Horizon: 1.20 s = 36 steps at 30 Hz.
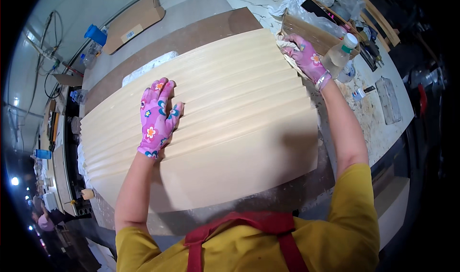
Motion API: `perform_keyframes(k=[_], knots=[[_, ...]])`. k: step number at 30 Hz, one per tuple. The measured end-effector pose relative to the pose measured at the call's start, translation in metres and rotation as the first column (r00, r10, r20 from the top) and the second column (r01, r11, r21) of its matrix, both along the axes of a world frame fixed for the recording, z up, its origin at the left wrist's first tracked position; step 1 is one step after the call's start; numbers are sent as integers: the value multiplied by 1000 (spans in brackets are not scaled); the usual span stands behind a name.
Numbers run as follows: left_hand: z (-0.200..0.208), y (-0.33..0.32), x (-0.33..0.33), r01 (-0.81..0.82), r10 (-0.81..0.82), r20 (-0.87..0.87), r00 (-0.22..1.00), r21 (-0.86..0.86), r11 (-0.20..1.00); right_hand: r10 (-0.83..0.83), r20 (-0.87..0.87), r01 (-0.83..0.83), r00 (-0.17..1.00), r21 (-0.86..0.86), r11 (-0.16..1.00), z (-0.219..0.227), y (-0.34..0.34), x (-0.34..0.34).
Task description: The person sands a large wooden board with a sanding block, then wipes it with a cloth. They apply a liquid from a bottle onto the cloth and wipe the board again. Finally, they use a small brush to apply a substance from a jar to the edges of the board.
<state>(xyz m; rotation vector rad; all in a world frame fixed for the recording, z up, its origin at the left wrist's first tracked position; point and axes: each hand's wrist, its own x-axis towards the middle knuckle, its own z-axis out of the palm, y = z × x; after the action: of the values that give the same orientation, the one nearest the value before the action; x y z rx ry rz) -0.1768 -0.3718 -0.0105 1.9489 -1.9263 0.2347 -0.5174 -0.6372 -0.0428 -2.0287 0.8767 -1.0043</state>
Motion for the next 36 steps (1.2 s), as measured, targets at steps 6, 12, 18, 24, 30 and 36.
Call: perform_keyframes(k=[6,12,18,24,30,36], knots=[[4,-2,-3,10,-10,5,1000,-28,1000,-66,23,65,998,31,997,-8,-6,-7],[3,2,-2,9,-9,-12,1000,-9,1000,-354,128,351,926,46,935,9,-27,-9],[2,0,1,16,-17,-17,1000,-13,1000,-139,-72,143,988,50,989,5,-45,30],[3,-1,-3,-3,3,-11,1000,-6,1000,-264,125,245,956,150,958,-7,-59,28],[3,0,-2,-2,2,-26,1000,10,1000,-234,101,208,967,216,954,-4,-70,32],[5,-1,-2,-4,4,-31,1000,5,1000,-181,-12,181,983,82,980,-4,-71,58]])
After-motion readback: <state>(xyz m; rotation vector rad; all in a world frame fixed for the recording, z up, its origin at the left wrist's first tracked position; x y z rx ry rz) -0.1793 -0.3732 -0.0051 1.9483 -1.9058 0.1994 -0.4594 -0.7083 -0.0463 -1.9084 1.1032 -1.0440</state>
